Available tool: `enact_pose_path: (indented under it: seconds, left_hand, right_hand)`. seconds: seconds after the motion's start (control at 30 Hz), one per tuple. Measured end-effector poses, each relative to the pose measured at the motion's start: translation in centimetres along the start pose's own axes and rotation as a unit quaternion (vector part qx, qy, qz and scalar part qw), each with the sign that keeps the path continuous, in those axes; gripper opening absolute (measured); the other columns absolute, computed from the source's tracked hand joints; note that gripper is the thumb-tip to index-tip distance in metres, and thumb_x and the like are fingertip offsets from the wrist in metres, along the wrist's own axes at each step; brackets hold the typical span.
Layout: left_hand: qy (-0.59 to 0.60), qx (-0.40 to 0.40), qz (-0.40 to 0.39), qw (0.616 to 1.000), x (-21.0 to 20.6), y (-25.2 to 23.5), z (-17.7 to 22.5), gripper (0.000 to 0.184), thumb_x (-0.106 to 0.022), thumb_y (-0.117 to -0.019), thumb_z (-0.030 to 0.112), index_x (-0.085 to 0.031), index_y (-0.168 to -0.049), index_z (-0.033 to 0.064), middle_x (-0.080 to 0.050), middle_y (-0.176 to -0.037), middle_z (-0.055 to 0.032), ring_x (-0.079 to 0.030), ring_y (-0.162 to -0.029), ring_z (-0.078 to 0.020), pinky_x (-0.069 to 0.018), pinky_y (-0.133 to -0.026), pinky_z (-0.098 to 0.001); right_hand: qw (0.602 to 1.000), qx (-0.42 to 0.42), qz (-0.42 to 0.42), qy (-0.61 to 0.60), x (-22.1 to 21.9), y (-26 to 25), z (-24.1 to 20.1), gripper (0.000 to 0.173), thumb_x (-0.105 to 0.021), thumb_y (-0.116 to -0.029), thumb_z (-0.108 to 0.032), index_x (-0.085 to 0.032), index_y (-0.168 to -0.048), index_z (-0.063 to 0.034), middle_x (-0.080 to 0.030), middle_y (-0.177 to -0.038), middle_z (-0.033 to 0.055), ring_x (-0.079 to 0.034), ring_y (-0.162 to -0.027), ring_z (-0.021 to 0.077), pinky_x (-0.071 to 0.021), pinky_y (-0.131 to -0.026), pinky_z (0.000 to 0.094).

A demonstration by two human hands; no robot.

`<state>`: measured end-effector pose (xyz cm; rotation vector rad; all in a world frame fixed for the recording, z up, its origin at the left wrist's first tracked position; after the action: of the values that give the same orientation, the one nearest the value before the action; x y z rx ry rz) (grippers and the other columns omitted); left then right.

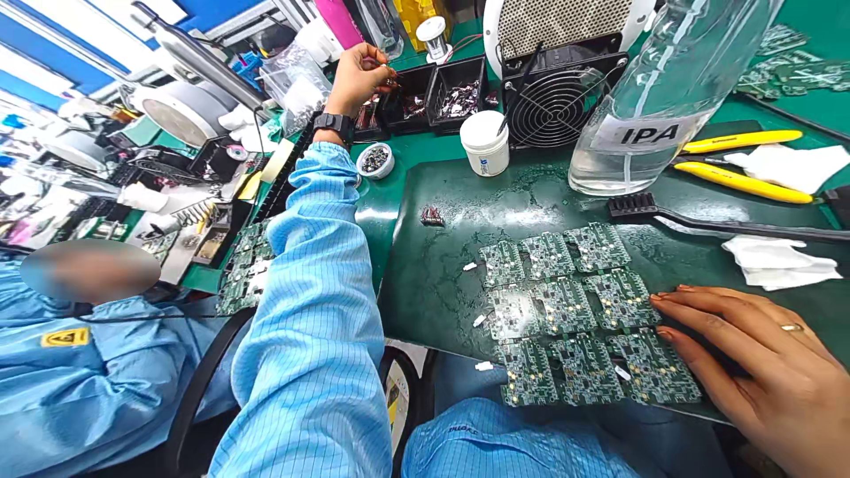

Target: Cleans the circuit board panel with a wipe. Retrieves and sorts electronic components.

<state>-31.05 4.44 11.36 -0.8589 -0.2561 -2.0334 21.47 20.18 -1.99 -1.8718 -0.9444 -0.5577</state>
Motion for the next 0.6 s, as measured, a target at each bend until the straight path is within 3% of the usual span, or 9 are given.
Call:
enact_pose_path:
  seconds: [0.23,0.37,0.5,0.6]
  left_hand:
    - [-0.02,0.039,0.073,0.996,-1.1,-2.1,-1.7,0.038,-0.068,-0.0958,0.008,-0.052,-0.126,-0.0094,-0.064,-0.112,-0.0197,-0.07,-0.086,-0.0159,-0.0587,-0.081,-0.0314]
    - [0.008,0.064,0.091,0.994,-2.3,-2.8,-2.9,0.04,-0.069,-0.0948,0.005,-0.052,-0.129,-0.0085,-0.064,-0.113,-0.0202,-0.07,-0.088,-0.0177,-0.059,-0.082,-0.0325]
    - [-0.02,0.075,0.091,0.993,-2.5,-3.1,-3.7,0.053,-0.069,-0.093,0.006,-0.047,-0.14,-0.0043,-0.067,-0.116,-0.0202,-0.069,-0.089,-0.0188,-0.0566,-0.082,-0.0337]
    - [-0.044,0.089,0.089,0.991,-2.3,-3.3,-4.0,0.047,-0.069,-0.0932,0.007,-0.053,-0.136,-0.0039,-0.068,-0.115,-0.0187,-0.067,-0.088,-0.0172,-0.0548,-0.082,-0.0336]
  right_hand:
    - [1.0,-0.001,-0.002,-0.001,0.0,0.0,0.0,0.038,-0.049,-0.107,-0.037,-0.075,-0.113,-0.0105,-0.074,-0.11,0.0136,-0.064,-0.115,0.0297,-0.0421,-0.103,0.0405]
    - [1.0,-0.004,-0.006,-0.002,0.1,0.0,0.0,0.037,-0.048,-0.1072,-0.037,-0.074,-0.113,-0.0111,-0.074,-0.11,0.013,-0.063,-0.116,0.0289,-0.0413,-0.103,0.0398]
    - [1.0,-0.008,-0.008,-0.003,0.1,0.0,0.1,0.036,-0.05,-0.1069,-0.037,-0.075,-0.114,-0.0116,-0.074,-0.11,0.0129,-0.063,-0.116,0.0282,-0.0411,-0.104,0.0399]
    - [1.0,-0.009,-0.007,-0.006,0.0,0.0,0.0,0.035,-0.05,-0.1069,-0.036,-0.075,-0.114,-0.0117,-0.074,-0.11,0.013,-0.063,-0.116,0.0285,-0.041,-0.104,0.04]
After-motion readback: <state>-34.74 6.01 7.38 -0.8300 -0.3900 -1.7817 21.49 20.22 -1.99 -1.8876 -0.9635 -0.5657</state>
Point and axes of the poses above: each hand's wrist, its own y-axis away from the middle knuckle, its own x-axis out of the back of the hand, z = x × y, the point moved 4 cm from there along -y, towards the middle knuckle
